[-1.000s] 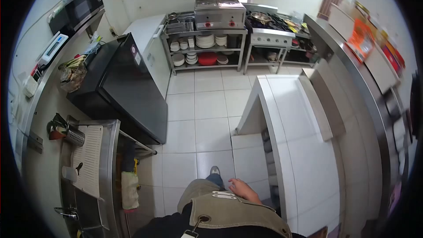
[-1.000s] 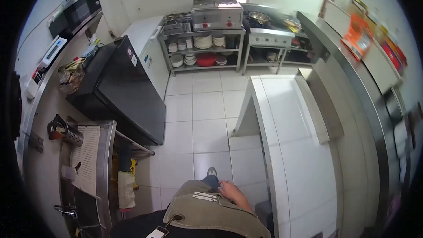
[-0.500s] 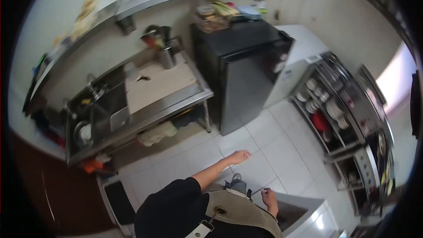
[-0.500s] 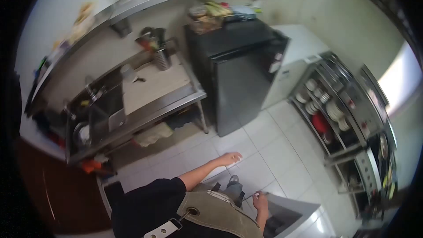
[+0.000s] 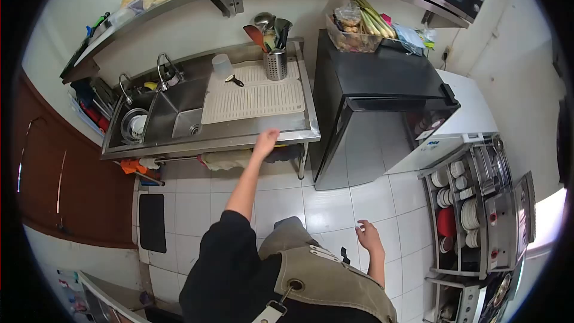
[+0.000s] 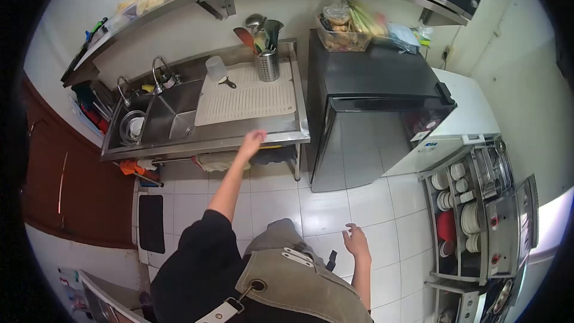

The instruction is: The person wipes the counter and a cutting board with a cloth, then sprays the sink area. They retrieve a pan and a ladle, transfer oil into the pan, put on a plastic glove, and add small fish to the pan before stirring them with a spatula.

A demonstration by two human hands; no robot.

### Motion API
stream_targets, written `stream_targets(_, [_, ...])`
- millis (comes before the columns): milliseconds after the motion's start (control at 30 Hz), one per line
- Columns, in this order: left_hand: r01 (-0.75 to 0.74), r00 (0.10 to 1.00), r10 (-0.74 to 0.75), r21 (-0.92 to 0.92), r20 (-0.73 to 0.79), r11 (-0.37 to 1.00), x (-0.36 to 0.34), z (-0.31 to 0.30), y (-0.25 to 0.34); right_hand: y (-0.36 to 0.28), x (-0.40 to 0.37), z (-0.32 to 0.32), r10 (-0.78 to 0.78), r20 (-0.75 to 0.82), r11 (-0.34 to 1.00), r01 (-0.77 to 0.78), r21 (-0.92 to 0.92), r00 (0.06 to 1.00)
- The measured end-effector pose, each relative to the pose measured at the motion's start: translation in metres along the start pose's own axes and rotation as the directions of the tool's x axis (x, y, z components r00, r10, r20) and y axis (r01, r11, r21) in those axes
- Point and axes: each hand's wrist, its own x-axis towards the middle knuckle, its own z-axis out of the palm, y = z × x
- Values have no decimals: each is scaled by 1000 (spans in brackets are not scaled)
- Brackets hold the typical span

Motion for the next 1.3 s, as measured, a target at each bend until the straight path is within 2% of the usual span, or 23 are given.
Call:
stream_targets(33, [-57,997,54,-50,-59,997,28,-7,1,0,9,1,-3,9,1000,3,-7,1000])
stream_targets(100, [-95,989,91,-31,-120,995,68,-22,33,2,25,10,-6,69,999,9,-41,998])
stream_targets(233, [-194,966,178,-70,-188,979,147,-36,59,1,60,33,80,169,996,-72,-53,982])
stream_targets(300, [-212,926,235,109,-295,971,188,-46,76,-3,82,47,121,180,993,-115,-41,976])
stream_targets(333, [-219,924,242,111,-295,969,207,-54,88,-12,94,51,159,197,987,-156,-28,968])
stream_targets(400, [-353,846,402,198,-350,914,244,-69,114,-33,121,58,192,203,980,-198,11,960])
stream_targets(433, [-355,845,404,198,-350,914,265,-77,126,-45,135,62,189,193,979,-199,35,963])
stream_targets(500, [-481,735,603,388,-311,786,307,-94,155,-71,169,69,183,193,981,-192,29,964])
stream_targets(567, [-491,733,633,452,-248,745,346,-110,183,-98,199,74,181,195,981,-191,32,964])
stream_targets(633, [-503,750,623,422,-221,755,400,-121,189,-132,223,73,100,171,994,-105,19,980])
stream_targets(700, [-350,848,526,681,-61,644,430,-123,207,-151,241,78,87,179,993,-99,59,980])
stream_targets(800, [-362,844,537,735,-3,573,469,-116,207,-167,263,82,-2,207,990,-27,137,978])
stream_targets(833, [-366,843,538,732,-2,575,483,-112,199,-186,267,75,26,265,974,-85,211,964])
stream_targets(933, [-267,818,574,905,31,332,509,-101,177,-237,286,55,-29,332,962,-65,267,943])
stream_targets(967, [-272,817,575,902,33,335,520,-102,176,-262,293,42,-84,338,944,-33,327,937])
stream_targets(1033, [-435,888,379,741,260,511,537,-110,177,-294,311,24,-162,356,929,21,369,920])
stream_targets(1067, [-506,841,467,702,273,501,535,-112,174,-303,323,18,-220,308,925,98,368,926])
stream_targets(1100, [-509,839,470,699,274,502,532,-116,173,-314,336,12,-280,258,915,175,364,925])
stream_targets(1167, [-590,805,488,543,338,597,529,-127,172,-347,361,-8,-290,162,905,215,368,943])
stream_targets(1200, [-594,803,486,542,346,595,516,-135,183,-356,377,-12,-299,124,886,226,406,946])
stream_targets(1233, [-500,862,351,501,364,707,498,-145,202,-367,394,-16,-304,86,865,236,443,949])
stream_targets(1267, [-384,898,207,463,388,799,486,-151,209,-382,409,-21,-353,-4,847,322,423,936])
stream_targets(1300, [-383,897,201,465,394,798,483,-153,202,-398,425,-26,-402,-92,826,404,393,911])
